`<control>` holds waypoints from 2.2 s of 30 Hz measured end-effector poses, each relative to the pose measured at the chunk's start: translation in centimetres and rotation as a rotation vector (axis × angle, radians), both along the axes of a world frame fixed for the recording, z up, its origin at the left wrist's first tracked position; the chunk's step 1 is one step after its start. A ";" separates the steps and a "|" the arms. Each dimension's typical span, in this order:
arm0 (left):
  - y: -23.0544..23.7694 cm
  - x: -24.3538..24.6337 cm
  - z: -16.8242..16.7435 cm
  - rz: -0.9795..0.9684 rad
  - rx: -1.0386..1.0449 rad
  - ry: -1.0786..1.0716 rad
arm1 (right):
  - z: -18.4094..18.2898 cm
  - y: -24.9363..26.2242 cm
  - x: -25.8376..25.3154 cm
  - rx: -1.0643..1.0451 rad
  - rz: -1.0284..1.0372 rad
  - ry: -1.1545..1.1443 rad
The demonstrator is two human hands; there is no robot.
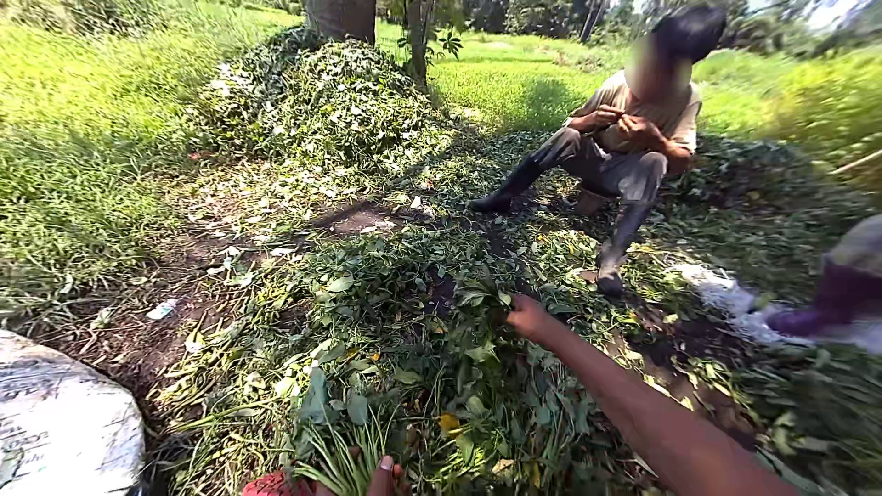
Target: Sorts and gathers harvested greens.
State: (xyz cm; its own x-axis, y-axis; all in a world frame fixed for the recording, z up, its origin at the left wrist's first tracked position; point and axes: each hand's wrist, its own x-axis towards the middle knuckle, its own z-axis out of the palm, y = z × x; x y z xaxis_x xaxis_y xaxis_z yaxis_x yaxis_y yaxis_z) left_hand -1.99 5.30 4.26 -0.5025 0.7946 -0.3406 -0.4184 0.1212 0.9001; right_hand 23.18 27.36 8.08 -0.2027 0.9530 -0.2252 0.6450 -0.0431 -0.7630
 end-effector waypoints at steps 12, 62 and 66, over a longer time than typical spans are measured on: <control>-3.3 -3.7 6.6 0.170 0.172 0.088 | 23.4 -11.6 1.9 0.318 -0.182 0.435; -5.5 4.1 -0.7 -0.387 -0.140 0.003 | -8.3 -35.2 -0.7 -0.292 -0.464 0.446; -7.2 5.4 -0.8 -0.379 -0.052 -0.059 | -7.9 -35.5 -1.7 -0.300 -0.497 0.442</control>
State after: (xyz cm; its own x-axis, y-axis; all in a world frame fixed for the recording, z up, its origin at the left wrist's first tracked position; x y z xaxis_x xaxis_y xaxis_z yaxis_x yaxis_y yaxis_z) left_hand 3.40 -1.92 3.50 -0.1552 0.9011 -0.4048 -0.3858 0.3219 0.8646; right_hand 21.51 -8.11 0.21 0.1056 0.8664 -0.4880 0.1292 -0.4985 -0.8572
